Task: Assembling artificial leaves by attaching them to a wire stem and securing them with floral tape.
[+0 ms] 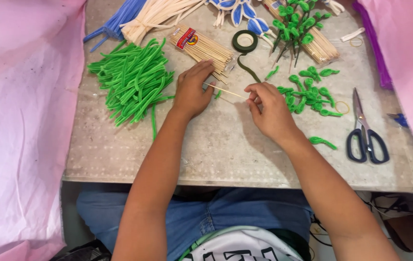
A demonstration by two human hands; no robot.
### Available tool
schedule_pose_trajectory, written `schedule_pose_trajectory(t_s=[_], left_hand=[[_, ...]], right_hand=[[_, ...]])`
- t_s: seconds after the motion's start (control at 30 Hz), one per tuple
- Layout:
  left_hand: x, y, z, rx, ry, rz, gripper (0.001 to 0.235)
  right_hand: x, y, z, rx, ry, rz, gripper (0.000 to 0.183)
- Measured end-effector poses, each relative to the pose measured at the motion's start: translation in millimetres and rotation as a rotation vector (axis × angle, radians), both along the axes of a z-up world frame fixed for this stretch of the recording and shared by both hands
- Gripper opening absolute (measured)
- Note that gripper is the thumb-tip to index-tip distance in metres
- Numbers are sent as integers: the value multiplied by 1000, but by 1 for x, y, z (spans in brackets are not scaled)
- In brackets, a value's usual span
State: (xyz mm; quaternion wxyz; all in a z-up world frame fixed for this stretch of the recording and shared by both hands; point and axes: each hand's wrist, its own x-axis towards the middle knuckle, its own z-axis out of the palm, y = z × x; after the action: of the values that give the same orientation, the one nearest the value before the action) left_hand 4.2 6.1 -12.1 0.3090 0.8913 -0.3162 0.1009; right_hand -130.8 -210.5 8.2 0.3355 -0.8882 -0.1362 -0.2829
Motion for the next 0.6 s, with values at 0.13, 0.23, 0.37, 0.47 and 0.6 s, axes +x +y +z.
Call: schedule_pose_trajectory(t_s=[0.13,0.23,0.37,0.47,0.6], left_hand=[[-4,5,4,-42,34,3,58],[1,4,-2,-258,-84,-67,68],[4,0,-5,-543,-180,-10,61],[15,-10,-24,-885,-27,10,51],[26,-10,-37,-1352,313,-4,36]], right_hand=[[6,-8,-4,-23,-7,5,27],[9,-16,-7,-169,-25,-92,23],[5,-18,-1,-389,20,-239,19],[3,-19,-5,-429,35,-268,17],[4,-15,-7,-342,88,-225,14]])
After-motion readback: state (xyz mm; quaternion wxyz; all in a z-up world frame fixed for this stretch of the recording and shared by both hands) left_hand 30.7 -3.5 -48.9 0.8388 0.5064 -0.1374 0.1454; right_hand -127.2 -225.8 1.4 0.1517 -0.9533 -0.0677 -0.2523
